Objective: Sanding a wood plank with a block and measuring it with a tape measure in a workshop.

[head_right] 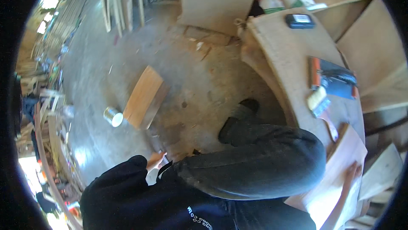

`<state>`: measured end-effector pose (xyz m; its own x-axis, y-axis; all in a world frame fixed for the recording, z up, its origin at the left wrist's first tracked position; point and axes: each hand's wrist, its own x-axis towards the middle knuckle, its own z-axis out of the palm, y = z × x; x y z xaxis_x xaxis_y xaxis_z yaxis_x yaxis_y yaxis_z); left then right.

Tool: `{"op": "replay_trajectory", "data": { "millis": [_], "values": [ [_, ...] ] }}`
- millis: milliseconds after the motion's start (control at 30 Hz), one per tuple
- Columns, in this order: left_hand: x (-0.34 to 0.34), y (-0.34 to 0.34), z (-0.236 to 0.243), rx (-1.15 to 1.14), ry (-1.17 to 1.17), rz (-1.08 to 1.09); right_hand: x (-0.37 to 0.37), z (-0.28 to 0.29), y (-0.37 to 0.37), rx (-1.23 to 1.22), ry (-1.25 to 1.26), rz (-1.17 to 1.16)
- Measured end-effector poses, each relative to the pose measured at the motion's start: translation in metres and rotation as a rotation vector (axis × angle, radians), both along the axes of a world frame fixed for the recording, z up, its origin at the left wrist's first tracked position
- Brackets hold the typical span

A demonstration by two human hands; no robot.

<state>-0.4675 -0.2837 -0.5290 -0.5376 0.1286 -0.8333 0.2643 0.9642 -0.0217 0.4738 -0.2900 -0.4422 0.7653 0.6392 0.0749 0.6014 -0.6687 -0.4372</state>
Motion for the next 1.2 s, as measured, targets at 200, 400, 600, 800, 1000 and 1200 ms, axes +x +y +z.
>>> {"op": "replay_trajectory", "data": {
  "millis": [200,400,600,800,1000,1200],
  "values": [
    [-0.012,0.004,-0.063,0.304,-0.075,0.075,-0.032,0.073,0.010,-0.043,-0.007,0.014],
    [0.000,0.185,-0.001,1.072,-0.327,-0.524,-0.208,0.171,0.096,0.157,-0.194,0.334],
    [0.237,0.350,0.234,1.511,-0.710,-0.528,-0.336,0.283,0.115,0.218,-0.039,0.941],
    [0.428,0.325,0.434,1.681,-1.098,-1.233,-0.337,0.283,0.094,0.306,0.285,1.030],
    [0.553,0.249,0.485,1.835,-1.257,-1.807,-0.356,0.307,0.094,0.943,0.315,0.704],
    [0.559,0.189,0.453,1.505,-1.238,-1.899,-0.319,0.280,0.085,0.946,1.018,0.745]
  ]
}}
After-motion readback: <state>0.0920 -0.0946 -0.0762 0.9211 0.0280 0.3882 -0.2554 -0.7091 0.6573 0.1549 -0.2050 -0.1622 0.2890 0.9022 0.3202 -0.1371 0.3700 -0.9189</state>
